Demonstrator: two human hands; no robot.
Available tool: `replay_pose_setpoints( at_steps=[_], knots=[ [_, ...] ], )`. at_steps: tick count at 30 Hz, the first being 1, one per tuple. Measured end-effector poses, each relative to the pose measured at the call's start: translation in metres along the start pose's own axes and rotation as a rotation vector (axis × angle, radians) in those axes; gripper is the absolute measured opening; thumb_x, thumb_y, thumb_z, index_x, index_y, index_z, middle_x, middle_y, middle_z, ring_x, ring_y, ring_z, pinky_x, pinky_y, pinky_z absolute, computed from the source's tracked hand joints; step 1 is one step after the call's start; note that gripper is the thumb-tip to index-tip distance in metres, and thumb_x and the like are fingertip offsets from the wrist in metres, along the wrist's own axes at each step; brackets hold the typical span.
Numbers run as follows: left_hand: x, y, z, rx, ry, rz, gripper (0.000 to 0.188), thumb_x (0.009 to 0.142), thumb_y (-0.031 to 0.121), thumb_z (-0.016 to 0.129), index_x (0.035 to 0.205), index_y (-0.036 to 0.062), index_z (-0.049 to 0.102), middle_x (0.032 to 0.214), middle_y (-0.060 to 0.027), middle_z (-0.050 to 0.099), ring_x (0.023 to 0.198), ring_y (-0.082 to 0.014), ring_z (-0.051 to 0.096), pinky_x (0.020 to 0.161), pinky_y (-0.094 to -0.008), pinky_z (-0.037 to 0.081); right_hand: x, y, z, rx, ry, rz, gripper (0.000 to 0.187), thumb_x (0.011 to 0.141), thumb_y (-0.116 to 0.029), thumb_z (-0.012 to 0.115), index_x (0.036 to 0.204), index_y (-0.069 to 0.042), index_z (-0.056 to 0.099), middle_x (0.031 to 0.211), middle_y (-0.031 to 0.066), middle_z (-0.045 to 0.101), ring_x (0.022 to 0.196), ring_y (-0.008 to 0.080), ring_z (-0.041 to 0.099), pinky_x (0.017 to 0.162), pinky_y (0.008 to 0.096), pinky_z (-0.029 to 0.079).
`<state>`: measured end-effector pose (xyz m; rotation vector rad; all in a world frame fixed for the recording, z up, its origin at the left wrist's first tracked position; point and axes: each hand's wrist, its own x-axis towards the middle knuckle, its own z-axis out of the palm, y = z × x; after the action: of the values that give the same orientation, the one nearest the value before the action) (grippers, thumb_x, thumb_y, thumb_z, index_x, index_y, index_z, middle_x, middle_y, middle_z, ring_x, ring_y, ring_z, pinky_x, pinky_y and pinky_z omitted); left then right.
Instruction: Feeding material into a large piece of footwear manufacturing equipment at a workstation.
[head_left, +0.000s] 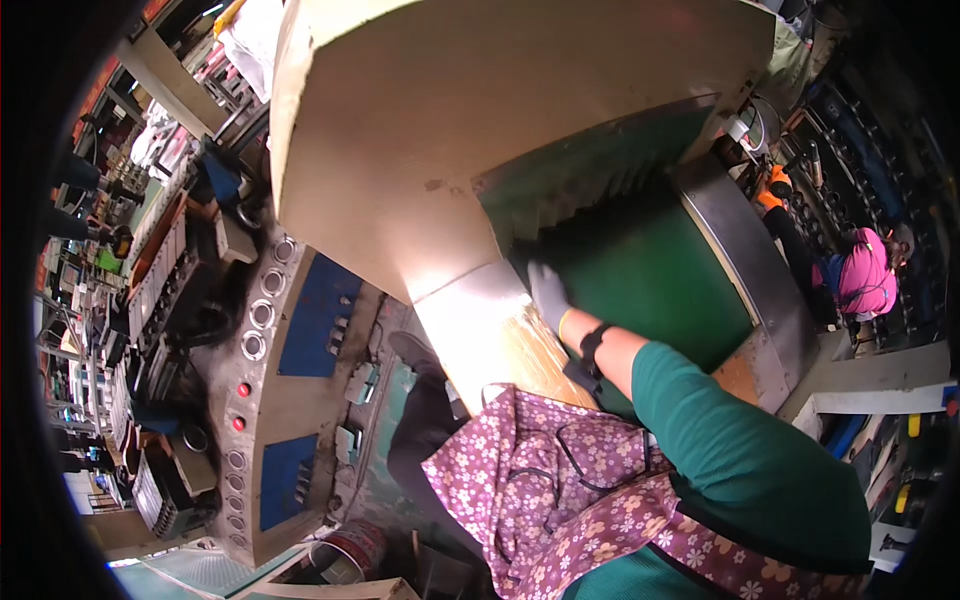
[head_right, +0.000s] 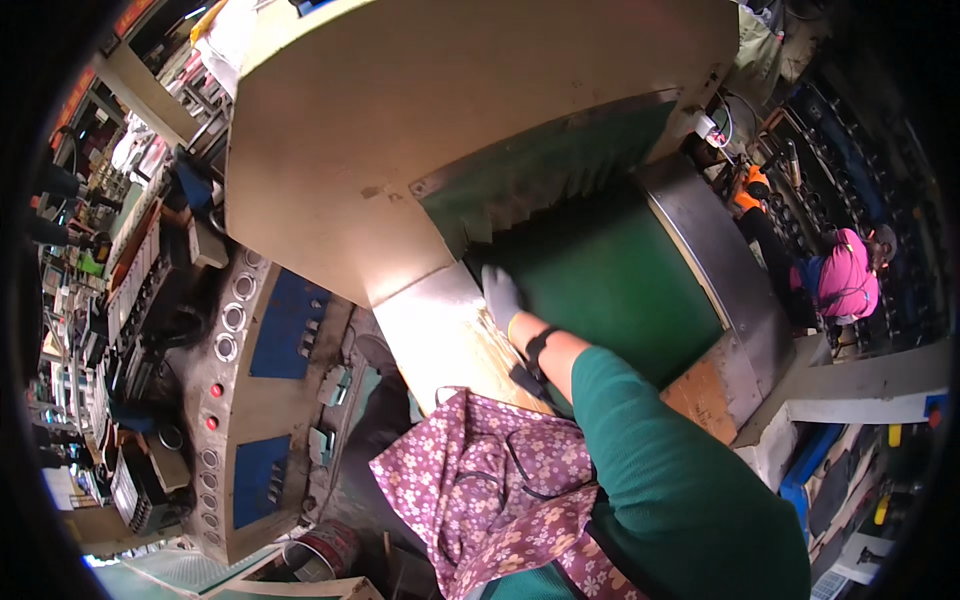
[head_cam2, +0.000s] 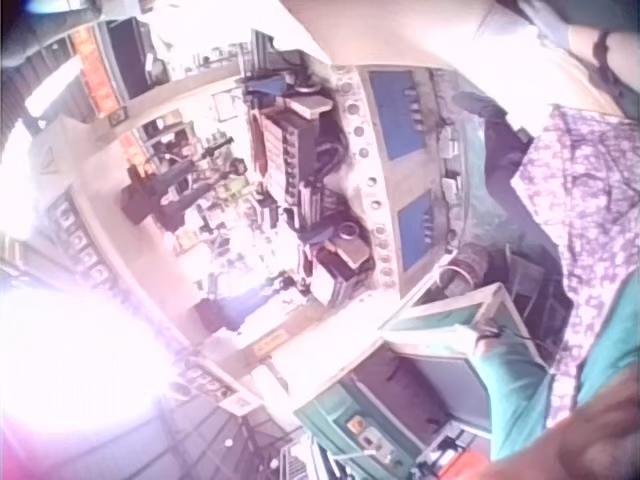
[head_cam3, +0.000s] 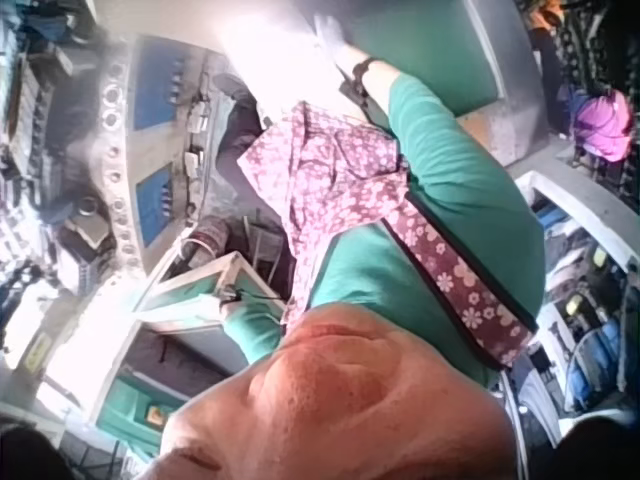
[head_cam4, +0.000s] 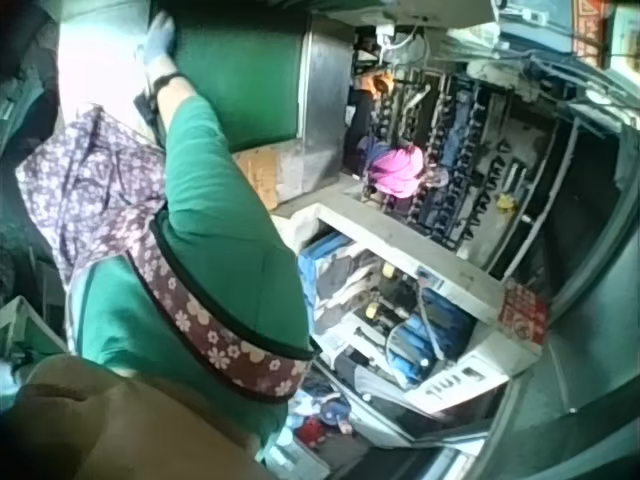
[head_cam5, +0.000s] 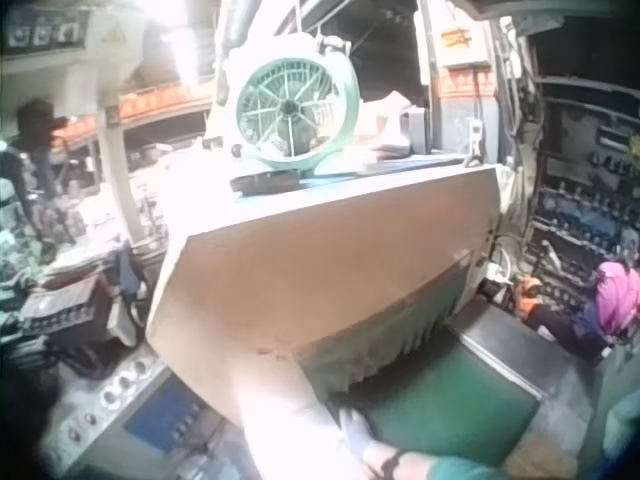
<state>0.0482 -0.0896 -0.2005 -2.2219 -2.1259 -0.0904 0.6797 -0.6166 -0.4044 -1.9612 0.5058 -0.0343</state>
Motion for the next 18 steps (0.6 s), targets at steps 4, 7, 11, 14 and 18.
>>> replay_pose_setpoints(
  at_steps=[4,7,11,14,18],
  knots=[
    [0.005,0.014,0.000,-0.020,-0.023,0.022,0.076,0.092,0.059,0.060,0.129,-0.0077,0.064,0.123,-0.0266,0.069,0.112,-0.0410,0.067,0.099,-0.0462,0.052,0.083,-0.028,-0.046,1.055,0.038,0.528,0.097,0.089,-0.083,0.038,0.154,-0.010,0.039,0.154,0.0175,0.045,0.142,0.0374,0.042,0.117,0.0539,0.030],
    [-0.005,-0.009,-0.012,-0.005,-0.004,-0.029,0.076,0.092,0.059,0.060,0.128,-0.0079,0.064,0.122,-0.0264,0.069,0.111,-0.0407,0.067,0.098,-0.0461,0.052,0.081,-0.060,-0.059,1.741,-0.431,0.402,0.077,0.091,-0.074,0.045,0.151,-0.026,0.048,0.164,0.0030,0.036,0.151,0.0302,0.029,0.121,0.0509,0.023],
    [-0.006,-0.006,0.002,-0.036,-0.037,0.006,0.077,0.092,0.060,0.059,0.128,-0.0081,0.065,0.122,-0.0260,0.069,0.110,-0.0404,0.068,0.098,-0.0459,0.053,0.101,-0.082,-0.107,1.559,-0.232,0.372,0.046,0.098,-0.052,0.054,0.130,-0.019,0.060,0.148,0.0059,0.056,0.134,0.0300,0.055,0.103,0.0497,0.049],
    [0.002,-0.015,0.016,-0.049,-0.070,0.005,0.077,0.092,0.060,0.059,0.128,-0.0083,0.065,0.121,-0.0258,0.070,0.110,-0.0401,0.068,0.097,-0.0457,0.053,0.090,-0.083,-0.146,1.437,-0.233,0.386,0.041,0.104,-0.042,0.051,0.130,-0.012,0.060,0.138,0.0096,0.064,0.123,0.0314,0.063,0.098,0.0510,0.054],
    [0.038,-0.068,-0.004,-0.078,-0.015,-0.064,0.078,0.092,0.060,0.059,0.127,-0.0085,0.065,0.121,-0.0254,0.070,0.109,-0.0398,0.068,0.097,-0.0456,0.053,0.042,-0.132,-0.159,1.395,-0.553,0.446,0.036,0.106,-0.030,0.046,0.128,-0.008,0.063,0.129,0.0143,0.068,0.118,0.0314,0.066,0.104,0.0511,0.052]
  ],
)
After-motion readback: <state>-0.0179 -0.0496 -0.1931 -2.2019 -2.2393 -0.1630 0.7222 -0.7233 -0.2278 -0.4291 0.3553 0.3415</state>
